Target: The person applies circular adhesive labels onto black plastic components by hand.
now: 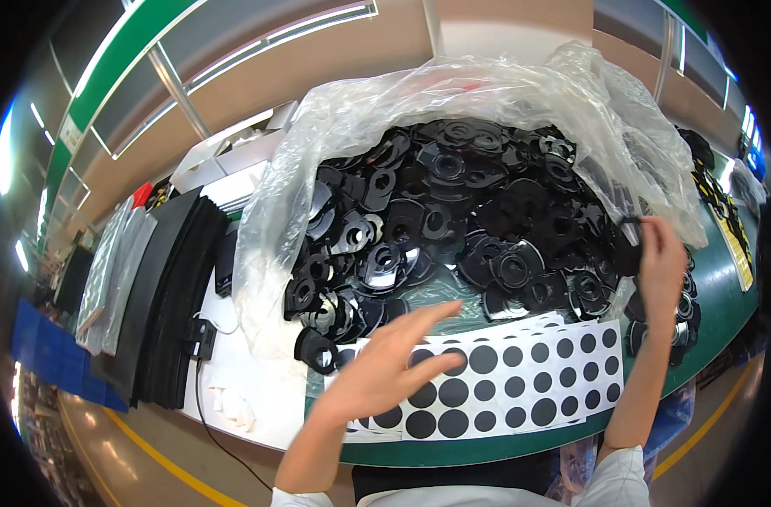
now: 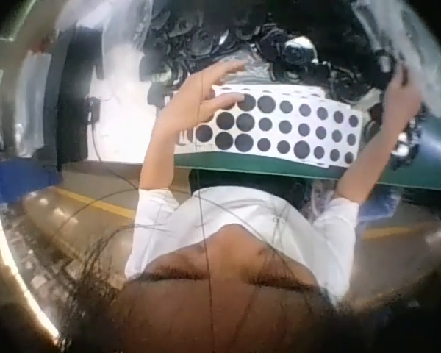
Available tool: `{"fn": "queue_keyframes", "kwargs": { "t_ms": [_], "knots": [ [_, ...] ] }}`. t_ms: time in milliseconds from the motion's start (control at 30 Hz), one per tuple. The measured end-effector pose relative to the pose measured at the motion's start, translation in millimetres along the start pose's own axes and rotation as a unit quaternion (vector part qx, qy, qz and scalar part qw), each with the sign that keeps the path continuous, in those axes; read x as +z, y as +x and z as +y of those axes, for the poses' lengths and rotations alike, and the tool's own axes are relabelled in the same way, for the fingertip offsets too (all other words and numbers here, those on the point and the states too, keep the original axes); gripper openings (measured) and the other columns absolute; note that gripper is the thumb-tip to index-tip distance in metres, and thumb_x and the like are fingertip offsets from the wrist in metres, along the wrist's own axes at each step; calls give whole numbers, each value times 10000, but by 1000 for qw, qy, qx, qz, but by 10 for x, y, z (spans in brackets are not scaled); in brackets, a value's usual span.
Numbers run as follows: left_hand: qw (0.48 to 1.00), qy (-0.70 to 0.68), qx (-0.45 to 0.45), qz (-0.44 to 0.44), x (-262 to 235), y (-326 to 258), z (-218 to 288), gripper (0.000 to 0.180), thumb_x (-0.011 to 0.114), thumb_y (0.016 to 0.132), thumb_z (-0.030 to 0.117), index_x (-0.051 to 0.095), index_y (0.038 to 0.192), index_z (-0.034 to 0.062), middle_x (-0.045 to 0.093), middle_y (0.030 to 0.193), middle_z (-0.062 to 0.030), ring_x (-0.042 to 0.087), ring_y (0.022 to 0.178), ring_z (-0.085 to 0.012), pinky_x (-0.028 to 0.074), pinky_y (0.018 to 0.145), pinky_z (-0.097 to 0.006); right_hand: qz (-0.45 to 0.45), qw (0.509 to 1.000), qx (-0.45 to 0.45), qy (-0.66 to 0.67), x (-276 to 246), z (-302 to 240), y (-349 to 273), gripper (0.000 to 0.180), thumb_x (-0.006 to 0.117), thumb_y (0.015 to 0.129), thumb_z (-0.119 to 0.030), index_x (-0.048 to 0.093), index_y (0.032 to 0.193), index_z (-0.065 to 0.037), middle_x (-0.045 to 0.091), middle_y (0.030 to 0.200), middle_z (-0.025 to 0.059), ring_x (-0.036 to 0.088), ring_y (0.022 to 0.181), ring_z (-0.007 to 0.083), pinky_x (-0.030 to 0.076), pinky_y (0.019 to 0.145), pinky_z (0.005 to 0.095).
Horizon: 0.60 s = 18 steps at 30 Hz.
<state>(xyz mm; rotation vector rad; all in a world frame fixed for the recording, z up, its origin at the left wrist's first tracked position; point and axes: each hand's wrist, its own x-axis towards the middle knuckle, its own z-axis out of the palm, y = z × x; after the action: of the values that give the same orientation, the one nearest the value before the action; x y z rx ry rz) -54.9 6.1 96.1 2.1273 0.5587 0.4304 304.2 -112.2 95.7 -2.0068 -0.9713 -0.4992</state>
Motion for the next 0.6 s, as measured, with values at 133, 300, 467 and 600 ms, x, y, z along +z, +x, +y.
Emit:
{"fn": "queue_keyframes", "kwargs": {
  "t_ms": [133, 300, 467, 600],
  "knots": [
    [971, 233, -29, 43, -388, -382, -129, 528, 710, 724, 29, 555, 1229, 37, 591, 1187, -152, 521, 1120, -342, 435, 948, -375, 49, 978, 8, -201, -347, 607, 150, 186, 554, 925, -157, 626, 1003, -5, 658, 946, 166, 627, 893, 343, 476, 781, 362],
    [932, 338, -117, 64, -516, -761, -443, 589, 689, 628, -72, 573, 1194, 46, 560, 1210, -124, 473, 1165, -332, 407, 994, -380, -85, 995, -24, 37, -46, -246, -100, 133, 653, 827, -98, 656, 930, -14, 650, 869, 115, 621, 813, 247, 470, 773, 337],
    [934, 333, -120, 50, -627, -803, -564, 653, 782, 564, -20, 586, 1182, 55, 558, 1179, -119, 478, 1156, -331, 416, 986, -369, -495, 835, -173, 168, 359, -909, -799, 163, 737, 751, -161, 677, 843, -40, 647, 813, 108, 624, 786, 278, 498, 697, 357],
    [949, 282, -28, 138, -740, -698, -490, 625, 787, 609, -2, 574, 1193, 68, 547, 1258, -91, 479, 1198, -289, 415, 994, -368, -492, 838, -225, 69, 456, -962, -1085, 302, 785, 705, -212, 656, 854, 18, 648, 825, 133, 624, 804, 303, 496, 739, 381]
  ]
}}
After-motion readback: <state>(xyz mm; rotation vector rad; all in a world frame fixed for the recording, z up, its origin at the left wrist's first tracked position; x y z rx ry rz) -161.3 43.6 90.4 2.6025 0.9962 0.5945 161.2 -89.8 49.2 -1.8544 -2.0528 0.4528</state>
